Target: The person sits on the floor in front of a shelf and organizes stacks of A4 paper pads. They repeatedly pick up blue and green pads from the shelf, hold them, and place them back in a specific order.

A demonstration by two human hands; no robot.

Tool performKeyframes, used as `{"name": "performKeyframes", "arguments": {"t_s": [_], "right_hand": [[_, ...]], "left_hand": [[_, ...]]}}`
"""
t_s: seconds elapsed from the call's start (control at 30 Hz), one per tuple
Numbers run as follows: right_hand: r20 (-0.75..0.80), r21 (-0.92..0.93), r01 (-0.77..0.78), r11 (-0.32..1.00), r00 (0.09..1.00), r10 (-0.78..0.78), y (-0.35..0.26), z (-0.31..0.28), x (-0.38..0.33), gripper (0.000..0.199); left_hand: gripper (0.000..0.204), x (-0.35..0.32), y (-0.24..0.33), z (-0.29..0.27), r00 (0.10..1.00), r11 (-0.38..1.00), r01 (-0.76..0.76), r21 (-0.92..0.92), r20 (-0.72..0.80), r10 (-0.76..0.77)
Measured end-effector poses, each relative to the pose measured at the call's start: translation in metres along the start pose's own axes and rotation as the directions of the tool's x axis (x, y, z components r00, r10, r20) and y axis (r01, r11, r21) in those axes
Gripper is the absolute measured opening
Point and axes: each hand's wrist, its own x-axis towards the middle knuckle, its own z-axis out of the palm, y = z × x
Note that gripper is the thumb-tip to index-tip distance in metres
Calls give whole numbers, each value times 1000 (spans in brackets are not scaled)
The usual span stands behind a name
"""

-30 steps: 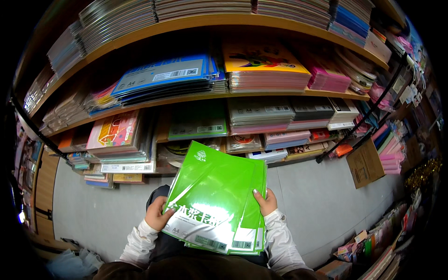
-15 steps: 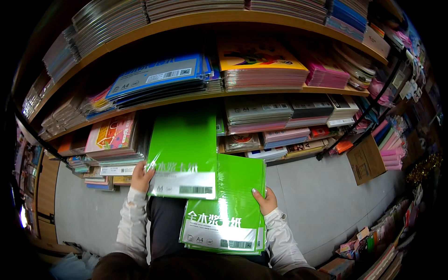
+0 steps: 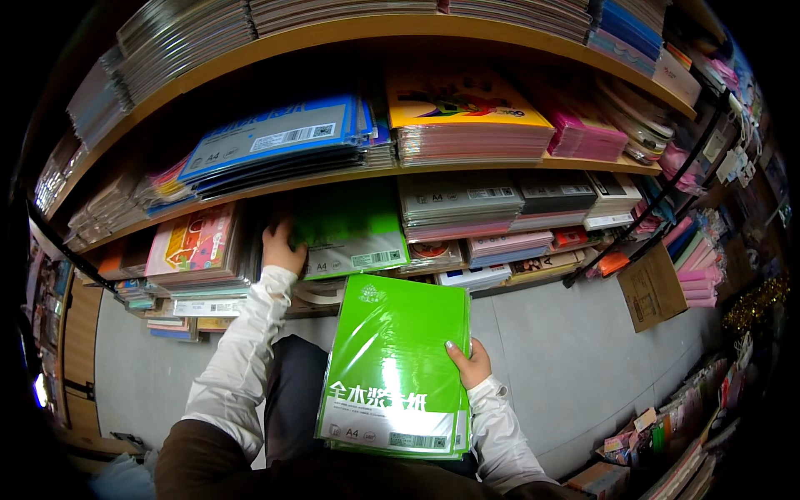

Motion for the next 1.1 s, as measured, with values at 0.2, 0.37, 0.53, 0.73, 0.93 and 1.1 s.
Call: {"name": "performKeyframes", "arguments": {"t_s": [0.2,0.37,0.53,0.73,0.93,1.1], "right_hand": [[-8,7,-19,1000,1000,19,-4,2,-1,35],[-11,44,-4,999,1000,4,-6,5,-1,32],[6,35,-8,999,1000,8,-7,4,0,33],[-4,0,13,1000,1000,-13,-4,5,-1,30],[15,24,-3,1000,1000,3,0,5,1,33],[17,30,-2,1000,1000,1,-7,6,1,33]], "left_hand": [[57,-35,13,-18,880,936,-335,109,390,270],[52,-36,3,-16,860,897,-421,136,375,346],[49,-19,-9,5,872,908,-400,127,358,334],[50,5,-15,20,882,933,-331,143,398,252],[52,4,-10,18,883,949,-284,141,423,202],[54,4,-11,21,884,951,-278,137,424,197]]}}
